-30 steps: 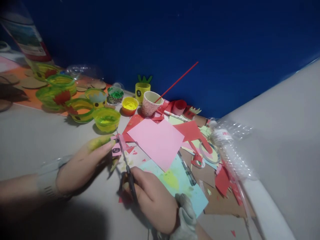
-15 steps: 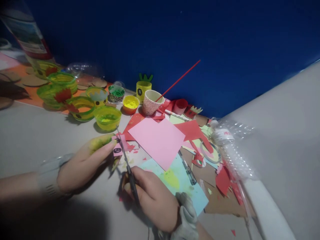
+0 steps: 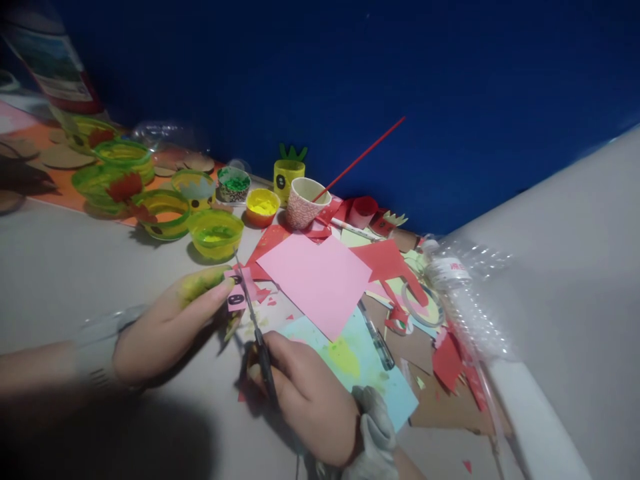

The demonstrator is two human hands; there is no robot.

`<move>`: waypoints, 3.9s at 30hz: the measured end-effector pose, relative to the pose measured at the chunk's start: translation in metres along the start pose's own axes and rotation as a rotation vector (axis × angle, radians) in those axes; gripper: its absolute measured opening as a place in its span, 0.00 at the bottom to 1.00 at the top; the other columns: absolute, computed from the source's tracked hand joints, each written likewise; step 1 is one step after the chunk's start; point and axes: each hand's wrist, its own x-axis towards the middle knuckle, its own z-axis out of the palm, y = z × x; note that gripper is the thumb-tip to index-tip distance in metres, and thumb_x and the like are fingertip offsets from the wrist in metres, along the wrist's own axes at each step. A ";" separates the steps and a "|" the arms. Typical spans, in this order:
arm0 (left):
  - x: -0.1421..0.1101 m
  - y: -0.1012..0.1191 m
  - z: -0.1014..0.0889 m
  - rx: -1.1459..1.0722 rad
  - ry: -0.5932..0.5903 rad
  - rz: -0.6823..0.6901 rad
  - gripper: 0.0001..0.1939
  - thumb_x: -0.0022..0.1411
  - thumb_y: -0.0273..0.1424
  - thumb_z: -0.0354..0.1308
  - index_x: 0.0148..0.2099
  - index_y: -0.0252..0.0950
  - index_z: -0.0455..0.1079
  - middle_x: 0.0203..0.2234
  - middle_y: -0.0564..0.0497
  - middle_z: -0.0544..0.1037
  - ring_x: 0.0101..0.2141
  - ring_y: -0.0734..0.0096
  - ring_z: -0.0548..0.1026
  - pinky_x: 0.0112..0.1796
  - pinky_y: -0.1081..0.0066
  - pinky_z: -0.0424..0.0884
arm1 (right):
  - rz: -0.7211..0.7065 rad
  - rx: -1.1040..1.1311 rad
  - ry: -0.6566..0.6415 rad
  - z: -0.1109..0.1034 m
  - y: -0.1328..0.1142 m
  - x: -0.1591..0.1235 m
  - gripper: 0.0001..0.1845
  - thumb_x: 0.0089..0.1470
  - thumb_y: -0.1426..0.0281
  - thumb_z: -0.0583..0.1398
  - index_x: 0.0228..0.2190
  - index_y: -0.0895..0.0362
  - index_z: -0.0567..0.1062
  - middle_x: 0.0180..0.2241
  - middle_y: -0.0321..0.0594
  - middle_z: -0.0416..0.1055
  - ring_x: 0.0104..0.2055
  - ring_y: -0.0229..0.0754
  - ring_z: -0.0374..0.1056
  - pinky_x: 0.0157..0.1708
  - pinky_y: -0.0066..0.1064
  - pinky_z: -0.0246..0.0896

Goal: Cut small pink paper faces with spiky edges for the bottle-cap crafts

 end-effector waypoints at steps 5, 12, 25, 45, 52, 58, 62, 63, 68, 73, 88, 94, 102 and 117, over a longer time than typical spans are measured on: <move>-0.002 0.000 -0.001 0.025 0.000 0.012 0.17 0.73 0.36 0.44 0.30 0.36 0.60 0.24 0.55 0.66 0.32 0.72 0.66 0.37 0.71 0.63 | -0.005 0.014 0.002 0.000 -0.002 0.001 0.25 0.61 0.46 0.50 0.28 0.55 0.62 0.26 0.33 0.59 0.27 0.38 0.56 0.28 0.28 0.54; -0.002 0.000 -0.001 0.026 -0.001 -0.019 0.18 0.72 0.37 0.44 0.29 0.36 0.58 0.23 0.56 0.64 0.33 0.71 0.67 0.38 0.72 0.63 | -0.008 -0.056 0.039 0.000 -0.005 0.001 0.26 0.61 0.45 0.50 0.28 0.55 0.63 0.25 0.34 0.61 0.27 0.38 0.57 0.29 0.29 0.55; -0.002 -0.001 0.000 0.052 0.011 0.001 0.18 0.72 0.36 0.44 0.29 0.36 0.57 0.23 0.57 0.63 0.26 0.74 0.61 0.39 0.71 0.62 | -0.024 -0.087 0.032 0.001 0.002 0.002 0.24 0.64 0.49 0.47 0.28 0.55 0.62 0.26 0.34 0.61 0.27 0.38 0.56 0.27 0.28 0.54; 0.000 0.000 0.000 0.046 0.009 0.025 0.17 0.73 0.36 0.44 0.30 0.36 0.59 0.25 0.56 0.65 0.28 0.73 0.63 0.38 0.72 0.63 | -0.038 -0.164 0.065 0.002 0.000 0.001 0.22 0.66 0.52 0.47 0.27 0.54 0.62 0.25 0.34 0.61 0.26 0.38 0.56 0.27 0.28 0.54; -0.002 -0.001 -0.001 0.049 0.015 0.023 0.16 0.73 0.36 0.44 0.31 0.36 0.61 0.28 0.55 0.68 0.35 0.72 0.67 0.38 0.74 0.63 | -0.025 -0.172 0.068 0.003 0.002 0.002 0.25 0.65 0.50 0.46 0.26 0.55 0.61 0.23 0.33 0.59 0.25 0.37 0.55 0.27 0.28 0.53; 0.000 0.000 -0.001 0.061 0.025 0.041 0.17 0.73 0.36 0.44 0.32 0.36 0.62 0.28 0.56 0.68 0.34 0.73 0.68 0.37 0.74 0.64 | -0.026 -0.139 0.075 0.003 0.004 0.000 0.23 0.66 0.52 0.47 0.27 0.55 0.62 0.24 0.34 0.62 0.26 0.38 0.58 0.28 0.28 0.54; -0.001 0.001 -0.001 0.041 0.010 -0.011 0.18 0.73 0.37 0.44 0.30 0.36 0.60 0.25 0.54 0.67 0.36 0.71 0.69 0.37 0.73 0.65 | -0.017 -0.103 0.069 0.003 0.004 0.000 0.23 0.66 0.52 0.47 0.27 0.55 0.62 0.24 0.33 0.60 0.26 0.38 0.56 0.28 0.28 0.53; -0.001 0.001 -0.001 0.042 0.003 -0.022 0.19 0.72 0.38 0.44 0.29 0.36 0.60 0.25 0.54 0.67 0.36 0.70 0.70 0.37 0.73 0.65 | -0.014 -0.100 0.075 0.003 0.004 0.000 0.23 0.66 0.51 0.47 0.27 0.55 0.62 0.24 0.33 0.60 0.26 0.38 0.56 0.28 0.28 0.53; -0.003 0.001 0.001 0.029 -0.020 -0.059 0.17 0.71 0.40 0.45 0.34 0.36 0.65 0.26 0.53 0.69 0.29 0.73 0.68 0.29 0.74 0.66 | 0.001 0.022 0.152 0.004 0.009 -0.002 0.24 0.64 0.49 0.50 0.27 0.56 0.64 0.25 0.33 0.58 0.26 0.37 0.53 0.25 0.28 0.50; -0.003 0.002 0.000 -0.025 -0.169 -0.071 0.13 0.71 0.36 0.46 0.35 0.37 0.65 0.24 0.55 0.68 0.24 0.75 0.65 0.26 0.75 0.65 | -0.098 0.246 0.431 0.005 0.014 -0.003 0.16 0.59 0.54 0.60 0.34 0.55 0.71 0.27 0.31 0.61 0.26 0.34 0.53 0.25 0.26 0.49; -0.005 0.003 0.000 0.415 -0.597 -0.054 0.07 0.66 0.31 0.48 0.35 0.35 0.64 0.27 0.55 0.69 0.28 0.74 0.65 0.28 0.74 0.58 | -0.054 0.196 0.470 0.001 0.006 -0.005 0.10 0.49 0.78 0.68 0.31 0.54 0.74 0.26 0.27 0.67 0.26 0.31 0.57 0.26 0.21 0.53; -0.004 0.002 -0.002 0.330 -0.490 -0.065 0.10 0.68 0.31 0.47 0.33 0.35 0.62 0.26 0.56 0.67 0.27 0.76 0.63 0.29 0.75 0.59 | -0.053 0.239 0.483 0.001 0.003 -0.003 0.07 0.56 0.70 0.65 0.30 0.55 0.71 0.24 0.27 0.62 0.25 0.31 0.54 0.24 0.22 0.51; -0.003 0.004 0.000 0.266 -0.482 -0.104 0.14 0.69 0.33 0.47 0.30 0.34 0.60 0.22 0.56 0.63 0.24 0.77 0.60 0.25 0.74 0.57 | -0.073 0.257 0.457 0.001 0.006 -0.005 0.10 0.59 0.62 0.62 0.32 0.55 0.69 0.26 0.30 0.62 0.25 0.33 0.55 0.26 0.25 0.54; -0.001 0.004 0.005 -0.159 -0.162 -0.179 0.15 0.71 0.39 0.48 0.34 0.36 0.65 0.26 0.57 0.70 0.28 0.80 0.68 0.31 0.80 0.66 | -0.106 0.202 -0.016 0.003 0.010 -0.004 0.37 0.54 0.36 0.46 0.42 0.57 0.64 0.30 0.37 0.61 0.29 0.38 0.57 0.24 0.27 0.56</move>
